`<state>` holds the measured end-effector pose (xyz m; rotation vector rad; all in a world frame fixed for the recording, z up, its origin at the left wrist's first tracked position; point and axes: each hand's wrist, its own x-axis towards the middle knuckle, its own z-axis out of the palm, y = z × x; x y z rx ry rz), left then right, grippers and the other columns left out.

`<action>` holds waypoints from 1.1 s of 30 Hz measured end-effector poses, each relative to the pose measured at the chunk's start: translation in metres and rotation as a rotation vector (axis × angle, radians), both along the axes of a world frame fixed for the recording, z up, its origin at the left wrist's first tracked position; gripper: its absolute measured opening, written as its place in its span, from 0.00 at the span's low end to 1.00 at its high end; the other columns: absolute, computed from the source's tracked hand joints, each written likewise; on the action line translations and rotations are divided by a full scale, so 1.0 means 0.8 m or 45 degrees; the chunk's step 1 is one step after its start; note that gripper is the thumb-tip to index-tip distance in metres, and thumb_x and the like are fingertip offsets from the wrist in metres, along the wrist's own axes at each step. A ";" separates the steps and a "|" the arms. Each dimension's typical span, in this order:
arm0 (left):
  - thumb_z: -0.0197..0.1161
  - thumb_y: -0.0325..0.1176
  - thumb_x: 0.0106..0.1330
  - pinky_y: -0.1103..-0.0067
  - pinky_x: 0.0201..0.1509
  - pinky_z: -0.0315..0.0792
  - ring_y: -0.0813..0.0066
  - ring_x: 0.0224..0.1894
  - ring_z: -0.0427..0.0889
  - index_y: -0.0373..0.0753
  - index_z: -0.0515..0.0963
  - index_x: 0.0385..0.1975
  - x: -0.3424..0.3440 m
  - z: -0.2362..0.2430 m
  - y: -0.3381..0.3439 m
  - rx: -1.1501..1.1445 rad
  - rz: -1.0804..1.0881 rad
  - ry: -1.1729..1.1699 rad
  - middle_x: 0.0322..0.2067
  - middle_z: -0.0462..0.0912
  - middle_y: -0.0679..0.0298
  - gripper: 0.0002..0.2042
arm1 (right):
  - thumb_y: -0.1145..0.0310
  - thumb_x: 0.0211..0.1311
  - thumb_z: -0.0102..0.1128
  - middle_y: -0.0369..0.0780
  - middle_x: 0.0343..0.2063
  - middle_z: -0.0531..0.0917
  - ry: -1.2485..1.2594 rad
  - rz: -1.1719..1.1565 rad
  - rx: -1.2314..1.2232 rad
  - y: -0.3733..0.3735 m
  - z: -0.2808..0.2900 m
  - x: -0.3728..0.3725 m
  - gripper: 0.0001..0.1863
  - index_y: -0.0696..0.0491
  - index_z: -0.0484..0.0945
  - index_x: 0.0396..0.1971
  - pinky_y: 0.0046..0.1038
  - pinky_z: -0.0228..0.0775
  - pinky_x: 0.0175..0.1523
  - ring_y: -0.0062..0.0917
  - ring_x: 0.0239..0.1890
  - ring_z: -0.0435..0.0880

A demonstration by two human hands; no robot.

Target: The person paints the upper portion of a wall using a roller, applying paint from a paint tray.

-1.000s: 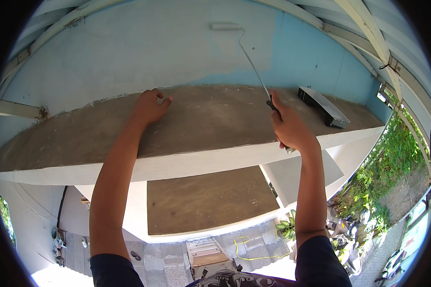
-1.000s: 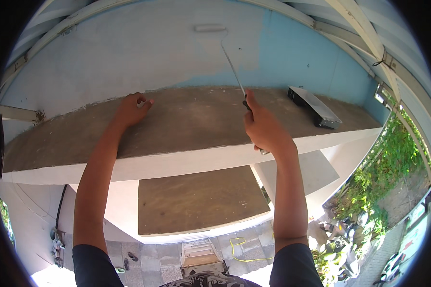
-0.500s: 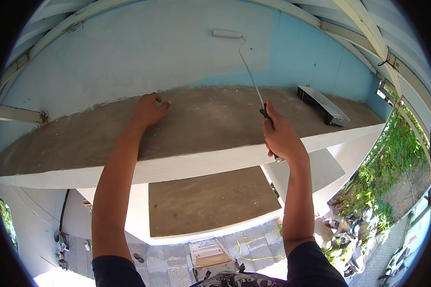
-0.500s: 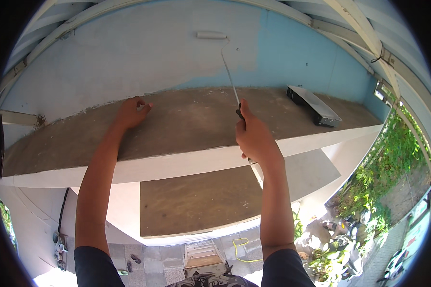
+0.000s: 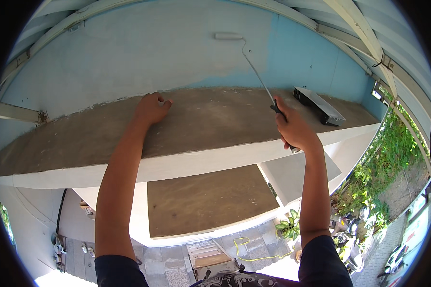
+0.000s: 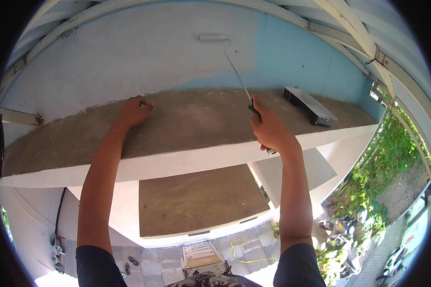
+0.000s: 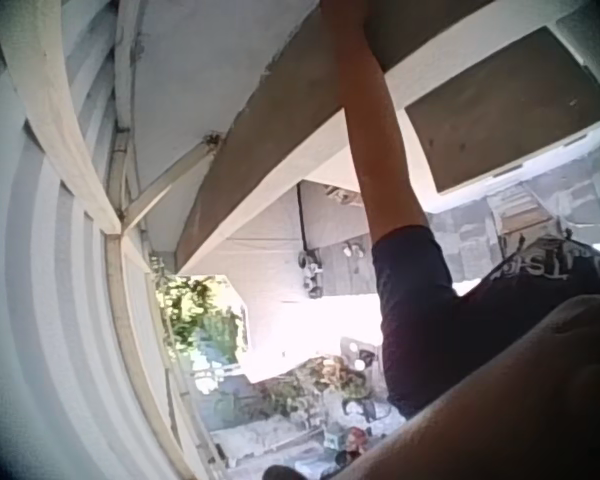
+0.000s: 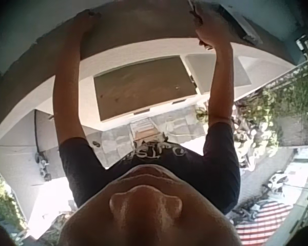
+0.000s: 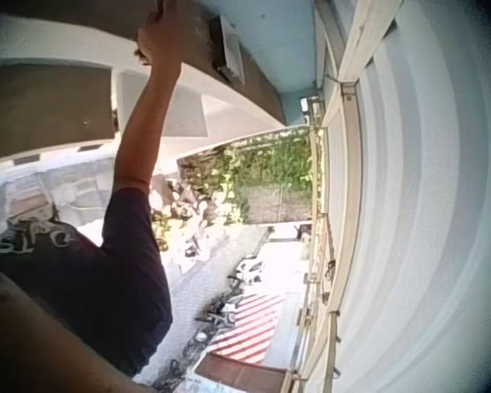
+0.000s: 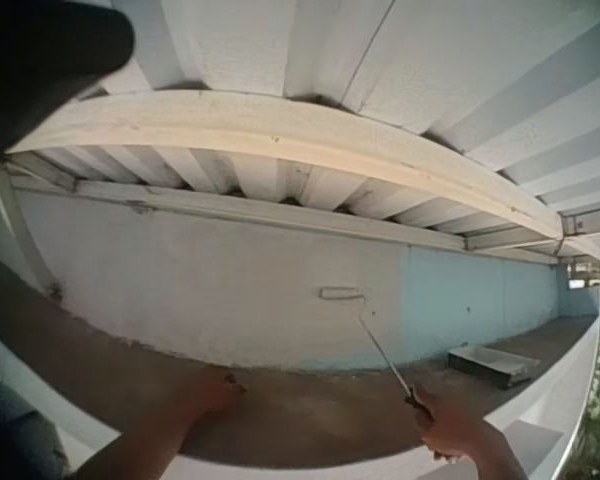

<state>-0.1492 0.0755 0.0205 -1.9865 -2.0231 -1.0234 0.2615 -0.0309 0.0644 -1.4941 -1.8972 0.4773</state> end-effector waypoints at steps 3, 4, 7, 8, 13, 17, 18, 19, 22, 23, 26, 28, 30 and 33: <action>0.64 0.56 0.64 0.63 0.60 0.74 0.49 0.56 0.80 0.34 0.82 0.47 0.006 0.001 0.002 0.016 0.002 -0.007 0.49 0.83 0.44 0.27 | 0.67 0.73 0.42 0.40 0.19 0.75 -0.073 -0.034 -0.083 -0.017 -0.038 0.016 0.31 0.47 0.55 0.76 0.33 0.75 0.23 0.25 0.11 0.74; 0.64 0.56 0.64 0.63 0.60 0.74 0.49 0.56 0.80 0.34 0.82 0.47 0.007 0.000 0.002 0.017 0.003 -0.009 0.49 0.83 0.44 0.27 | 0.67 0.73 0.42 0.40 0.19 0.75 -0.075 -0.034 -0.082 -0.024 -0.046 0.017 0.31 0.47 0.55 0.76 0.33 0.75 0.23 0.25 0.11 0.74; 0.65 0.55 0.64 0.63 0.60 0.74 0.51 0.56 0.81 0.34 0.83 0.46 0.004 -0.002 0.002 0.031 0.007 -0.021 0.49 0.83 0.45 0.26 | 0.67 0.73 0.43 0.43 0.20 0.78 -0.105 -0.055 -0.157 -0.037 -0.066 0.019 0.30 0.46 0.57 0.75 0.35 0.75 0.25 0.27 0.11 0.76; 0.65 0.55 0.64 0.63 0.58 0.75 0.50 0.54 0.82 0.35 0.83 0.44 0.004 -0.004 0.002 0.067 0.014 -0.017 0.47 0.84 0.46 0.26 | 0.67 0.73 0.43 0.43 0.20 0.78 -0.107 -0.052 -0.152 -0.037 -0.068 0.018 0.30 0.46 0.57 0.75 0.35 0.75 0.25 0.27 0.11 0.76; 0.64 0.56 0.64 0.64 0.59 0.75 0.53 0.55 0.81 0.35 0.83 0.45 0.009 0.000 0.003 0.016 0.022 0.000 0.49 0.84 0.49 0.26 | 0.68 0.72 0.44 0.43 0.17 0.76 -0.107 -0.014 -0.018 -0.029 -0.054 0.007 0.30 0.47 0.58 0.74 0.35 0.74 0.25 0.28 0.11 0.76; 0.64 0.55 0.64 0.64 0.57 0.76 0.53 0.53 0.82 0.35 0.83 0.45 0.001 -0.005 0.008 0.037 0.022 0.008 0.48 0.84 0.49 0.26 | 0.68 0.72 0.43 0.42 0.17 0.74 -0.032 0.015 0.030 -0.006 -0.017 -0.016 0.30 0.47 0.57 0.74 0.36 0.74 0.24 0.28 0.11 0.75; 0.64 0.55 0.64 0.64 0.56 0.76 0.53 0.52 0.83 0.34 0.83 0.44 -0.001 -0.006 0.007 0.046 0.031 -0.012 0.48 0.85 0.49 0.26 | 0.69 0.72 0.43 0.42 0.17 0.74 0.002 0.046 0.086 0.003 -0.006 -0.023 0.31 0.47 0.57 0.74 0.36 0.74 0.23 0.27 0.11 0.75; 0.64 0.55 0.64 0.64 0.56 0.76 0.53 0.52 0.83 0.34 0.83 0.44 -0.002 -0.006 0.006 0.045 0.034 -0.010 0.48 0.85 0.49 0.26 | 0.69 0.71 0.43 0.41 0.17 0.74 0.035 0.077 0.141 0.012 0.005 -0.030 0.31 0.47 0.56 0.74 0.36 0.74 0.23 0.27 0.11 0.74; 0.64 0.54 0.63 0.63 0.55 0.76 0.52 0.51 0.83 0.34 0.84 0.42 -0.001 -0.003 0.008 -0.029 0.027 -0.060 0.46 0.85 0.48 0.25 | 0.69 0.71 0.42 0.42 0.16 0.74 0.058 0.067 0.217 0.026 0.041 -0.048 0.31 0.47 0.56 0.74 0.37 0.74 0.23 0.27 0.11 0.75; 0.64 0.54 0.63 0.63 0.55 0.77 0.52 0.51 0.83 0.34 0.84 0.41 -0.004 -0.004 0.008 -0.003 0.060 -0.052 0.46 0.85 0.48 0.25 | 0.69 0.71 0.42 0.42 0.16 0.74 0.057 0.074 0.216 0.027 0.042 -0.051 0.31 0.47 0.56 0.74 0.37 0.74 0.23 0.27 0.11 0.75; 0.64 0.54 0.63 0.63 0.55 0.77 0.52 0.51 0.83 0.35 0.84 0.41 -0.006 -0.005 0.007 0.018 0.096 -0.038 0.45 0.85 0.48 0.24 | 0.70 0.71 0.42 0.42 0.17 0.76 0.054 0.060 0.243 0.023 0.039 -0.055 0.32 0.47 0.56 0.75 0.36 0.75 0.24 0.27 0.11 0.76; 0.64 0.55 0.63 0.63 0.55 0.77 0.53 0.51 0.83 0.36 0.84 0.42 -0.011 -0.005 0.006 0.019 0.109 -0.031 0.46 0.85 0.49 0.24 | 0.70 0.70 0.42 0.43 0.18 0.78 -0.085 0.027 0.107 0.000 0.021 -0.054 0.32 0.47 0.56 0.75 0.36 0.76 0.24 0.28 0.12 0.77; 0.63 0.55 0.64 0.62 0.57 0.76 0.54 0.53 0.82 0.38 0.84 0.43 -0.005 -0.004 0.008 0.120 0.141 -0.074 0.47 0.84 0.52 0.23 | 0.70 0.71 0.42 0.44 0.19 0.79 -0.152 -0.003 0.048 -0.024 0.002 -0.043 0.32 0.48 0.55 0.75 0.36 0.76 0.25 0.28 0.12 0.77; 0.62 0.55 0.65 0.60 0.58 0.75 0.56 0.55 0.81 0.40 0.83 0.44 0.001 0.002 0.001 0.066 0.187 -0.089 0.49 0.83 0.54 0.23 | 0.70 0.72 0.43 0.41 0.16 0.76 -0.182 -0.010 -0.064 -0.047 -0.032 -0.026 0.32 0.48 0.55 0.75 0.34 0.74 0.22 0.25 0.12 0.75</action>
